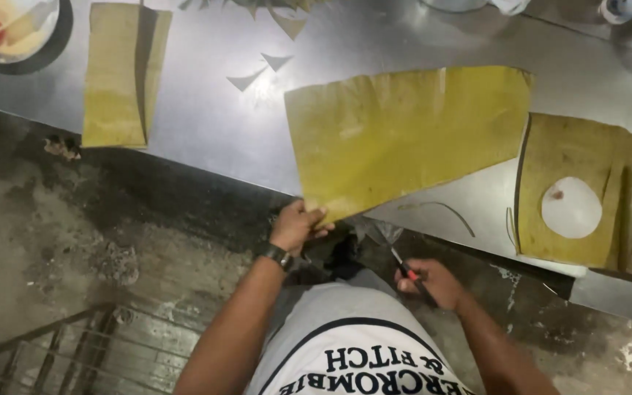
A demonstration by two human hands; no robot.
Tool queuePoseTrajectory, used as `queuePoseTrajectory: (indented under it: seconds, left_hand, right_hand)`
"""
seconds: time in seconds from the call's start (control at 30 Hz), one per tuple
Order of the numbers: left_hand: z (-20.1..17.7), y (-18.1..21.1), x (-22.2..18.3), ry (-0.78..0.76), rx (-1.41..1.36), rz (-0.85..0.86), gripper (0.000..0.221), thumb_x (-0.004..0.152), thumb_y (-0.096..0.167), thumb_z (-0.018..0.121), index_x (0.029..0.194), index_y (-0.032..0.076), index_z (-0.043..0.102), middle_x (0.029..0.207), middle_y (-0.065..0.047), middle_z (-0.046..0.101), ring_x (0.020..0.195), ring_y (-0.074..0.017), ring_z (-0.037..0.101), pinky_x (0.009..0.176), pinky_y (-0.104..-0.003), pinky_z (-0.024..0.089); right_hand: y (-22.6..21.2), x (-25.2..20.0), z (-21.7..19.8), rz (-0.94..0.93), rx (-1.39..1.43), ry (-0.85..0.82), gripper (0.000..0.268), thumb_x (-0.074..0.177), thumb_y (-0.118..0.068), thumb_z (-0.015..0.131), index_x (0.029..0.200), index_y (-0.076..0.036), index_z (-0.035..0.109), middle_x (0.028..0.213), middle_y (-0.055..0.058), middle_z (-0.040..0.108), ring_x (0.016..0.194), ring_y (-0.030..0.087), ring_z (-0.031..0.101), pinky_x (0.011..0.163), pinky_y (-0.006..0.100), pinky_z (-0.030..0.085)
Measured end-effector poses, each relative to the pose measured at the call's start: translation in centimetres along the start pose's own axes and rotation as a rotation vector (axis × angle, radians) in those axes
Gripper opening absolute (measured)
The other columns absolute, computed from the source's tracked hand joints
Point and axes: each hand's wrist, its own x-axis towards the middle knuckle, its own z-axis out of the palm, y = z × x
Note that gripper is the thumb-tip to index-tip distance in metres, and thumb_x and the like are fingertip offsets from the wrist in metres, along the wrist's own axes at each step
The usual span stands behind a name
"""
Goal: The person trims banana leaves into circular shapes using a circular template and scissors, then cuts sheets of banana leaves into rectangular pieces with the scissors and places them on the table.
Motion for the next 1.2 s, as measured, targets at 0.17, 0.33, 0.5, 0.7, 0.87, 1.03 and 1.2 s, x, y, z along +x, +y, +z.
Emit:
queuePoseTrajectory:
  seconds: [0.17,0.33,0.5,0.7,0.87,1.03,1.2]
  left_hand:
    - [0.6,2.5,-3.4,-0.012,0.009,-0.066,0.031,0.097,0.013,0.057,0.126,0.002,0.060,0.108,-0.014,0.074,0.083,-0.0233,0.074,0.070,-0.033,0.061]
    - [0.7,2.4,-3.4,0.006,-0.010,-0.123,0.034,0.102,0.018,0.052,0.126,-0.003,0.063,0.111,-0.017,0.075,0.089,-0.0265,0.076,0.075,-0.035,0.062]
    - [0.2,1.8,-3.3,-0.016,-0.032,-0.109,0.034,0.103,0.018,0.051,0.126,-0.004,0.063,0.112,-0.018,0.075,0.092,-0.0264,0.076,0.078,-0.036,0.061]
    - [0.2,1.9,-3.1,-0.030,-0.020,-0.102,0.035,0.103,0.016,0.049,0.126,-0.007,0.063,0.112,-0.019,0.074,0.092,-0.0261,0.076,0.078,-0.036,0.061]
    - [0.2,2.0,-3.2,-0.007,-0.012,-0.118,0.035,0.103,0.016,0.049,0.125,-0.008,0.062,0.113,-0.021,0.074,0.092,-0.0261,0.076,0.079,-0.036,0.062]
    - [-0.1,1.5,-2.7,0.018,-0.022,-0.101,0.034,0.102,0.016,0.048,0.125,-0.005,0.061,0.113,-0.020,0.074,0.093,-0.0265,0.076,0.078,-0.036,0.062]
    - [-1.4,2.2,-2.6,0.088,-0.080,-0.039,0.032,0.100,0.018,0.050,0.121,-0.004,0.061,0.110,-0.020,0.073,0.090,-0.0291,0.075,0.074,-0.039,0.064]
  right_hand:
    - [4.0,0.3,1.5,0.035,0.182,0.013,0.027,0.088,-0.028,0.077,0.095,-0.002,0.072,0.082,0.002,0.067,0.075,0.010,0.062,0.067,0.026,0.051]
    - [3.1,2.5,3.3,0.067,0.306,0.111,0.028,0.090,-0.029,0.074,0.093,-0.002,0.071,0.076,0.005,0.068,0.066,0.012,0.065,0.060,0.026,0.052]
    - [1.3,3.0,4.5,0.091,0.227,0.202,0.031,0.091,-0.030,0.075,0.083,0.000,0.069,0.067,0.005,0.067,0.057,0.012,0.064,0.052,0.025,0.049]
    - [0.2,3.1,5.1,0.064,0.178,0.258,0.033,0.090,-0.031,0.075,0.080,-0.001,0.070,0.063,0.006,0.069,0.052,0.011,0.065,0.050,0.025,0.051]
    - [-0.7,2.9,5.7,0.177,0.107,0.329,0.032,0.089,-0.031,0.076,0.079,-0.001,0.072,0.060,0.005,0.067,0.049,0.013,0.062,0.047,0.027,0.048]
    - [-0.8,1.7,5.3,0.249,0.117,0.238,0.033,0.090,-0.030,0.074,0.076,0.000,0.072,0.057,0.004,0.065,0.049,0.013,0.059,0.048,0.028,0.046]
    - [-3.4,-2.1,2.2,0.078,-0.189,0.240,0.018,0.079,-0.019,0.083,0.079,-0.004,0.074,0.066,0.002,0.066,0.063,0.010,0.059,0.057,0.029,0.050]
